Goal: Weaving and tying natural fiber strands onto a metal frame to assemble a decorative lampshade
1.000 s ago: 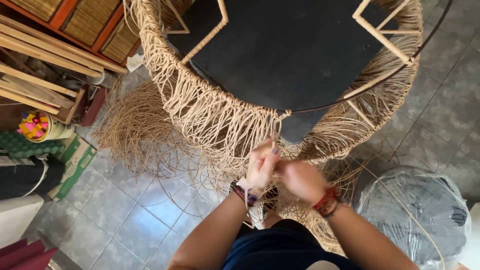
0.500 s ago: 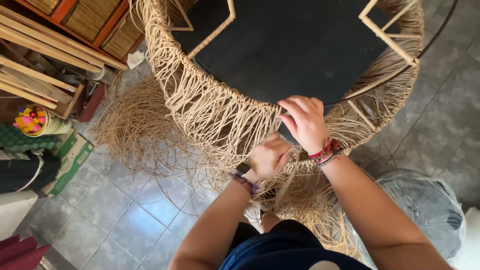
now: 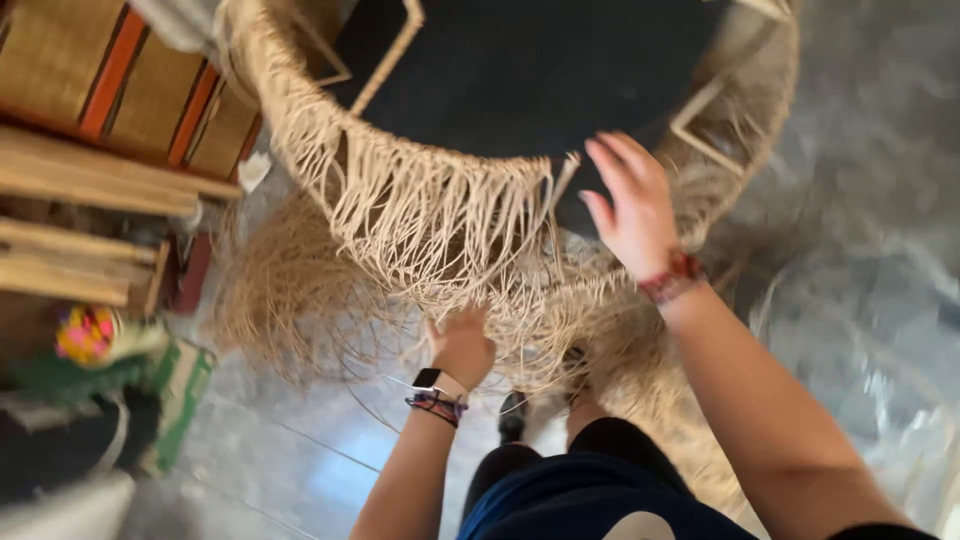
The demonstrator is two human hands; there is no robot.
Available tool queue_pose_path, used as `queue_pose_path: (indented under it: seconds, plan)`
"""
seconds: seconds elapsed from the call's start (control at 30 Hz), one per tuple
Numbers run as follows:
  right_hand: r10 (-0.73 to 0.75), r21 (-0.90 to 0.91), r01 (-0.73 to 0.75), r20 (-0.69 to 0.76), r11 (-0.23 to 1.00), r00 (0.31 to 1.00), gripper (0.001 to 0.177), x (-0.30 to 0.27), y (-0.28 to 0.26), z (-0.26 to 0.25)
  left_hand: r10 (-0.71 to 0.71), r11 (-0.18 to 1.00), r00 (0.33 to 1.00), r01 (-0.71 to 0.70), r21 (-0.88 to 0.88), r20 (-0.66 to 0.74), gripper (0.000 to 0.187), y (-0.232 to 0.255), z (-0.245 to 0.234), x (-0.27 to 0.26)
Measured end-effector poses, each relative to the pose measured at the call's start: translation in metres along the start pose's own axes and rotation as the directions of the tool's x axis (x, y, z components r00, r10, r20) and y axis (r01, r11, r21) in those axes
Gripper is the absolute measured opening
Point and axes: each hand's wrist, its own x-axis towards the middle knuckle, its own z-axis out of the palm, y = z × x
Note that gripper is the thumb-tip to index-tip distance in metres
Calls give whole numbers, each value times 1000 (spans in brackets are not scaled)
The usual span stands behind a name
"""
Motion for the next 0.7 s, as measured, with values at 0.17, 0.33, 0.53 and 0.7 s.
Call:
queue_pose_path:
  seconds: [0.17, 0.33, 0.53, 0.7]
  plan:
    - [522, 118, -513, -65, 850, 851, 52, -150, -68, -37, 440, 873, 897, -440, -212, -50, 26, 15, 43, -2]
    - [809, 207, -787, -36, 581, 587, 53, -301, -150, -42, 673, 675, 735, -656, -338, -84, 25, 92, 43, -29]
    - [981, 357, -914, -48, 193, 189, 47, -392, -198, -37, 830, 478, 555, -650, -591, 60, 18, 172, 102, -69]
    - [994, 537, -839, -15, -85, -110, 38, -466, -185, -10, 803, 500, 577, -511, -700, 152, 25, 199, 179, -81]
